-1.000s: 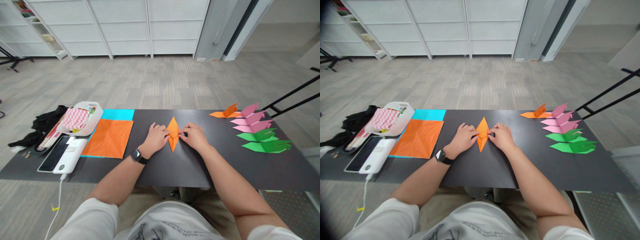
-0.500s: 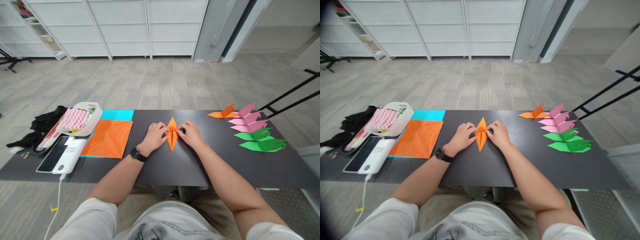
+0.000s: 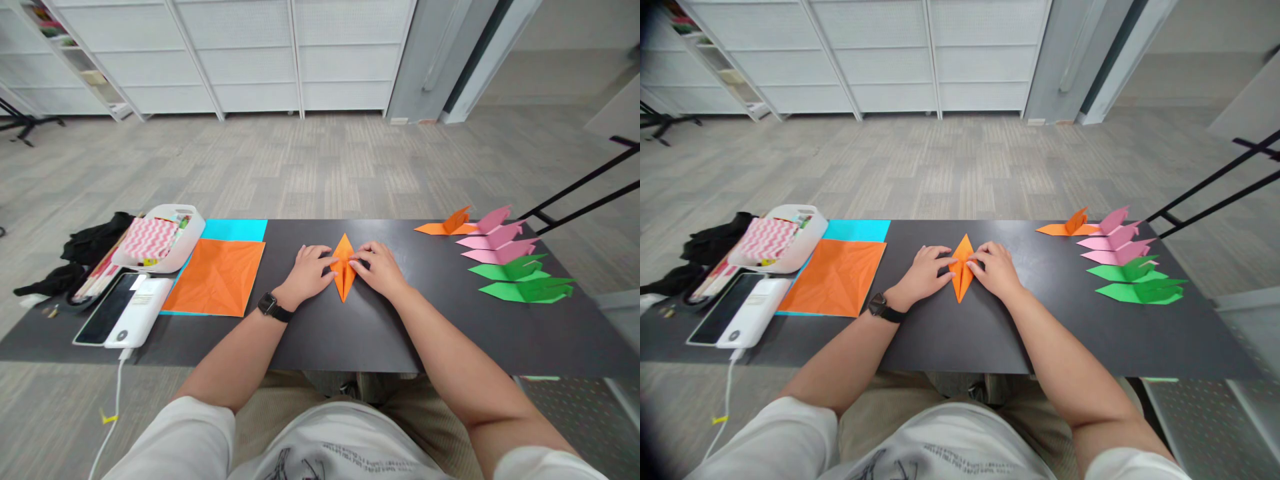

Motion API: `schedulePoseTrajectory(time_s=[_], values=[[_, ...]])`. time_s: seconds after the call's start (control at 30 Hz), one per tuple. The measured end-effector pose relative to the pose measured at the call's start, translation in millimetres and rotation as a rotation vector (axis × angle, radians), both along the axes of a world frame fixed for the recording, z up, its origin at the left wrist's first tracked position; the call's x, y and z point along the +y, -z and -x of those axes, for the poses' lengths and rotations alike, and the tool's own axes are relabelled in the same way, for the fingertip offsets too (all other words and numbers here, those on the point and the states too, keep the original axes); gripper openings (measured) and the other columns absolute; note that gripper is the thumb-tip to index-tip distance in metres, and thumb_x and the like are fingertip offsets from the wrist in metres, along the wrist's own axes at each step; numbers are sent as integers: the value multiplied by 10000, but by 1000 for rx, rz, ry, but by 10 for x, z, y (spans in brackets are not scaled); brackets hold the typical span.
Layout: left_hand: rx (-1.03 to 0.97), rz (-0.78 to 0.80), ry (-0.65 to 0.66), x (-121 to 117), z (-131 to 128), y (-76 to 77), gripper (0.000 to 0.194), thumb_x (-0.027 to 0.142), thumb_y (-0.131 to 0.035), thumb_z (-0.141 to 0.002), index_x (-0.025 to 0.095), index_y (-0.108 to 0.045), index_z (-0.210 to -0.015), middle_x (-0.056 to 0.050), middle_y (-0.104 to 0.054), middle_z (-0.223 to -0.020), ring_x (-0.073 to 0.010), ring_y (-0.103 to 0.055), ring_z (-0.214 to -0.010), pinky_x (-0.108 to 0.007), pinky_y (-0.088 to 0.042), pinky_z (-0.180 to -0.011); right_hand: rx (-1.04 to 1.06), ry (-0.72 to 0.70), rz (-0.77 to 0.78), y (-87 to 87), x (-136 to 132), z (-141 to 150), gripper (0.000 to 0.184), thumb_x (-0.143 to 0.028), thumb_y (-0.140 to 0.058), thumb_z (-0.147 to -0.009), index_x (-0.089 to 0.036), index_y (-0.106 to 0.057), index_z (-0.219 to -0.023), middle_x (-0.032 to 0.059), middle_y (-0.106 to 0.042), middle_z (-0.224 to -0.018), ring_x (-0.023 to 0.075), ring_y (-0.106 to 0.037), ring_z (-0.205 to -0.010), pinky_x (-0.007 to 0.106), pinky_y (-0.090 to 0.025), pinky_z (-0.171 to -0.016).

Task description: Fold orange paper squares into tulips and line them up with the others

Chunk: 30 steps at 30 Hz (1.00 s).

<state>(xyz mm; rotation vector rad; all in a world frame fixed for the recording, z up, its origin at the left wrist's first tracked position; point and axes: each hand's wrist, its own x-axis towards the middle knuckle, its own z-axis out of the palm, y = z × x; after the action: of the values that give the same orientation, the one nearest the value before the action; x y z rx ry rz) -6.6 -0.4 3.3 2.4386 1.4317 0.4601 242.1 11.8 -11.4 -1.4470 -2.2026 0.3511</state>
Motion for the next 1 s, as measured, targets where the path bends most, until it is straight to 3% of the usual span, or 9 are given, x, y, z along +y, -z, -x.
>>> schedulePoseTrajectory(time_s=[0.17, 0.4, 0.63, 0.83, 1.0], values=[[-5, -10, -4, -6, -13, -4, 305, 356, -659, -1022, 311, -766, -1303, -72, -610, -1513, -281, -523, -1439, -631, -274, -1318, 17, 0, 13, -25, -1, -2, 208, -383, -646, -1023, -284, -828, -1041, 78, -689, -1181, 263, -612, -1124, 450, -459, -1023], [-25, -18, -6, 3, -13, 40, 323, 446, -635, -1045, 300, -753, -1307, -77, -626, -1490, -284, -537, -1424, -629, -281, -1311, -52, 80, 54, -133, -16, -58, 359, -474, -604, -1050, -254, -779, -826, 76, -706, -1117, 261, -631, -1067, 427, -453, -948], [-64, -17, -8, -22, -45, -35, 297, 485, -675, -1012, 285, -741, -1222, -77, -642, -1453, -289, -555, -1396, -632, -279, -1312, -107, 39, 56, -131, -54, -75, 90, -356, -811, -897, -275, -778, -873, 64, -687, -1152, 287, -613, -1104, 454, -426, -970], [-99, -12, -89, -36, -54, -116, 267, 486, -678, -1012, 228, -694, -943, -70, -676, -1394, -279, -568, -1372, -666, -249, -1311, -116, 33, 67, -110, -60, -48, 59, -318, -803, -903, -274, -764, -904, 61, -682, -1142, 287, -606, -1105, 457, -419, -966], [-68, -14, -90, -2, 7, -36, 155, 400, -738, -965, 247, -714, -948, -62, -657, -1416, -287, -551, -1385, -670, -245, -1307, -123, 71, 43, -80, -36, -66, 45, -325, -793, -920, -283, -781, -931, 69, -679, -1150, 292, -596, -1108, 460, -420, -972]])
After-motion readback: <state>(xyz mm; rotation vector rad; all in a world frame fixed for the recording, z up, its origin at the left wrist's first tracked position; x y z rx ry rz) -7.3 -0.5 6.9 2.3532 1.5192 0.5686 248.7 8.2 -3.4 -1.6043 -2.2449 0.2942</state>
